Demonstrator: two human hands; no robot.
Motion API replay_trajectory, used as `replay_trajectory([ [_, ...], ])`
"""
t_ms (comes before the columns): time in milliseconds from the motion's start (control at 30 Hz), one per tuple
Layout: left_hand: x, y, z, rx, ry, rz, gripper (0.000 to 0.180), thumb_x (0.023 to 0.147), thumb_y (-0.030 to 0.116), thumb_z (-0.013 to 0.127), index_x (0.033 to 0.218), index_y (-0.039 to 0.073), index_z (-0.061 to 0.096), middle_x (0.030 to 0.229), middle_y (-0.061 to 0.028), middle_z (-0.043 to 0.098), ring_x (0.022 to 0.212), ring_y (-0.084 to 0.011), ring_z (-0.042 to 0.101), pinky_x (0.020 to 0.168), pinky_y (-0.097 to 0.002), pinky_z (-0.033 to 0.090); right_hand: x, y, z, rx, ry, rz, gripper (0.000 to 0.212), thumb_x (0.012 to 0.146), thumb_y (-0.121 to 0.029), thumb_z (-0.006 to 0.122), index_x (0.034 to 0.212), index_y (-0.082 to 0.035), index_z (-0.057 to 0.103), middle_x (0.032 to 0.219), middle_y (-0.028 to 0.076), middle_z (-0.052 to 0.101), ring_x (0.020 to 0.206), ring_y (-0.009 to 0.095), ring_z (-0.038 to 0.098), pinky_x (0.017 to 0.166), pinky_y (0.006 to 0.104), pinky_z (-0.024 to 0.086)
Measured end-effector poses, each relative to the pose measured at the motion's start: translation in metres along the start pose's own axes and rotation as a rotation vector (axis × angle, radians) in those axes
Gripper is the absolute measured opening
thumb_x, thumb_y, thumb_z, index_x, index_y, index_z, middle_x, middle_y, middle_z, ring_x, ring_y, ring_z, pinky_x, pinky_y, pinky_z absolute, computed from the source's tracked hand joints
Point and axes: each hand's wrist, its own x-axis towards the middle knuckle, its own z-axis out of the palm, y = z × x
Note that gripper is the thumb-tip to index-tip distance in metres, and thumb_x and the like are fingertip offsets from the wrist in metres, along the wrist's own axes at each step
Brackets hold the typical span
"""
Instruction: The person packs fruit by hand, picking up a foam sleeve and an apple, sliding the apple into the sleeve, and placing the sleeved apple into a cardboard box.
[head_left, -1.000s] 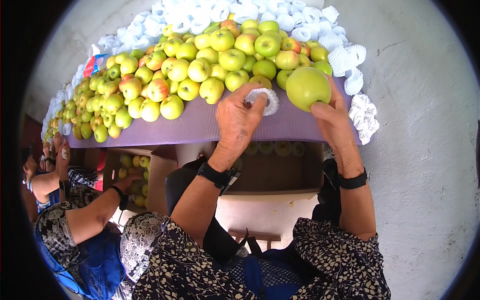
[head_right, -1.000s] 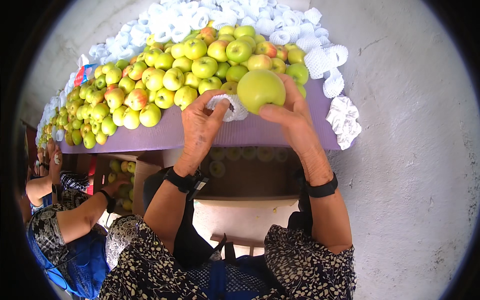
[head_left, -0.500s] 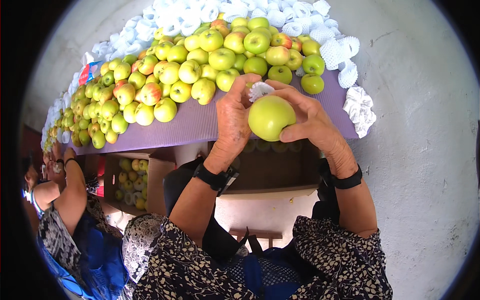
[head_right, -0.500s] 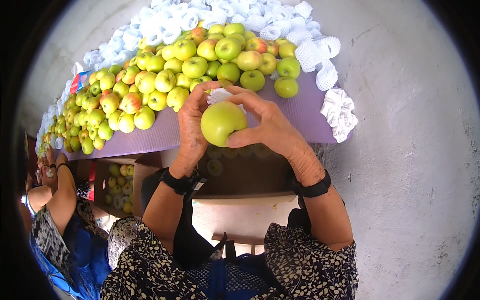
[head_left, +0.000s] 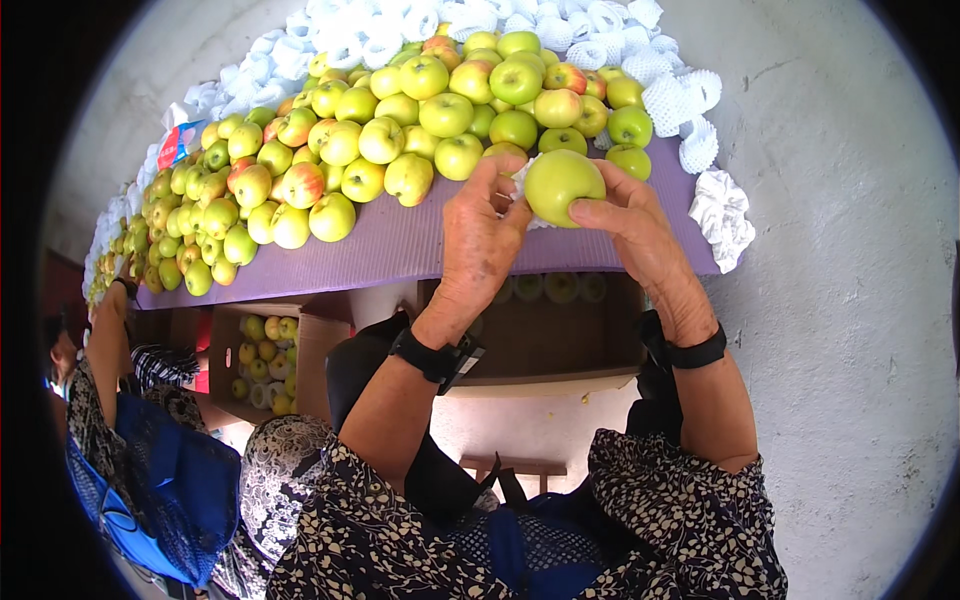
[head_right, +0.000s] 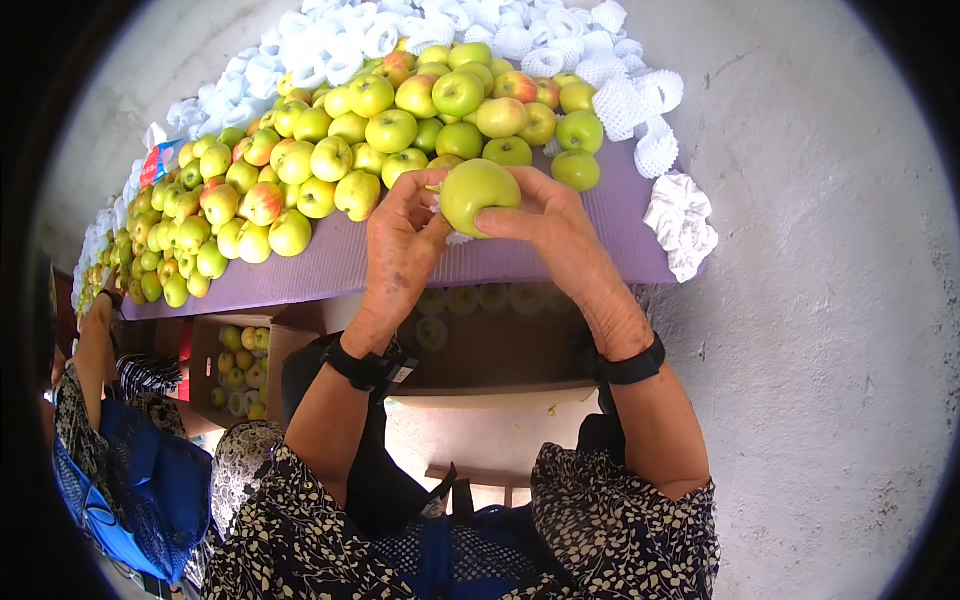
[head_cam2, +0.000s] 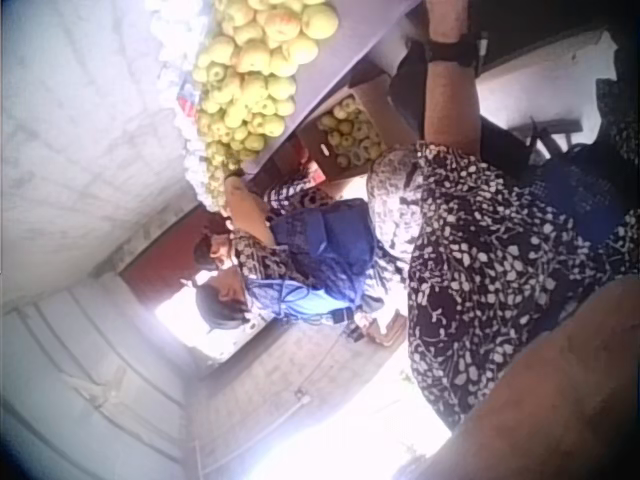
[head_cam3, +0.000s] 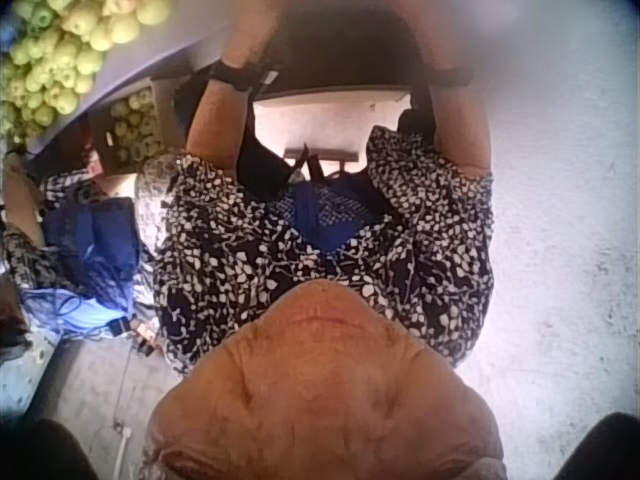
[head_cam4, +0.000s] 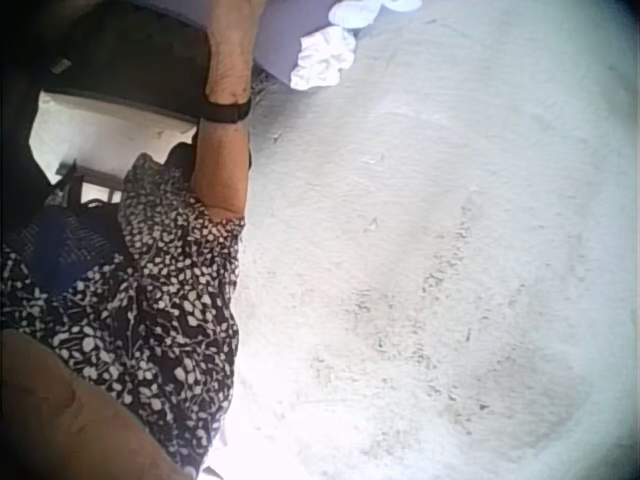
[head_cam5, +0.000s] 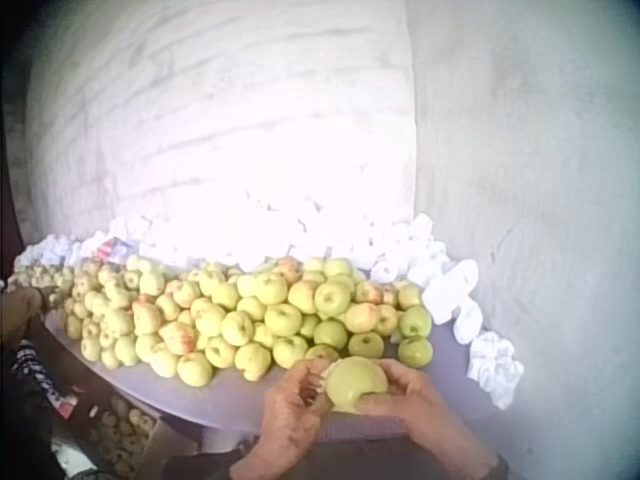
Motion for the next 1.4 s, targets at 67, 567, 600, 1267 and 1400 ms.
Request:
replay_trajectory([
  [67,0.001,-0.006,0.001,-0.011,0.021,0.002,0.024,0.084,-0.002,0.061,0.106,0.004,0.057,0.086,-0.0001,0.062,0.067,-0.0056,0.057,0.052,-0.0189,0.044,0.0,0.001,0.0,0.016,0.011,-0.006,0.053,0.072,-0.02,0.073,0.117,0.003,0.056,0.112,0.01,0.06,0.106,0.018,0.055,0.095,0.0311,0.04],
  [567,-0.004,0.003,0.004,-0.409,0.027,-0.062,0.016,0.092,0.017,0.055,0.104,0.007,0.05,0.102,-0.0057,0.061,0.085,-0.011,0.059,0.059,-0.0242,0.051,0.002,0.001,0.0,-0.21,0.098,-0.04,0.06,0.067,-0.018,0.079,0.119,0.003,0.056,0.113,0.013,0.059,0.108,0.022,0.055,0.094,0.0344,0.043],
  [600,-0.005,0.004,0.002,-0.413,-0.003,-0.058,0.021,0.091,0.02,0.058,0.105,0.007,0.049,0.103,-0.0061,0.06,0.086,-0.0112,0.059,0.06,-0.0244,0.051,0.004,0.001,-0.001,-0.151,0.088,-0.055,0.065,0.066,-0.017,0.08,0.122,0.003,0.053,0.114,0.014,0.059,0.108,0.023,0.056,0.093,0.035,0.044],
  [1267,-0.003,-0.011,0.0,-0.441,-0.229,-0.169,0.048,0.082,0.014,0.071,0.124,0.0,0.052,0.113,-0.008,0.059,0.103,-0.0137,0.054,0.089,-0.0281,0.045,0.016,0.019,-0.016,-0.163,-0.086,0.044,0.064,0.064,-0.007,0.079,0.121,0.002,0.051,0.113,0.008,0.058,0.104,0.018,0.057,0.091,0.031,0.045],
  [1400,-0.003,-0.022,0.004,-0.438,-0.134,-0.083,0.042,0.078,0.015,0.074,0.114,0.0,0.059,0.101,-0.0062,0.061,0.089,-0.0129,0.057,0.078,-0.0274,0.049,0.018,0.023,-0.012,-0.152,-0.071,0.04,0.059,0.063,-0.007,0.08,0.115,0.002,0.053,0.108,0.008,0.06,0.1,0.017,0.057,0.088,0.0304,0.046],
])
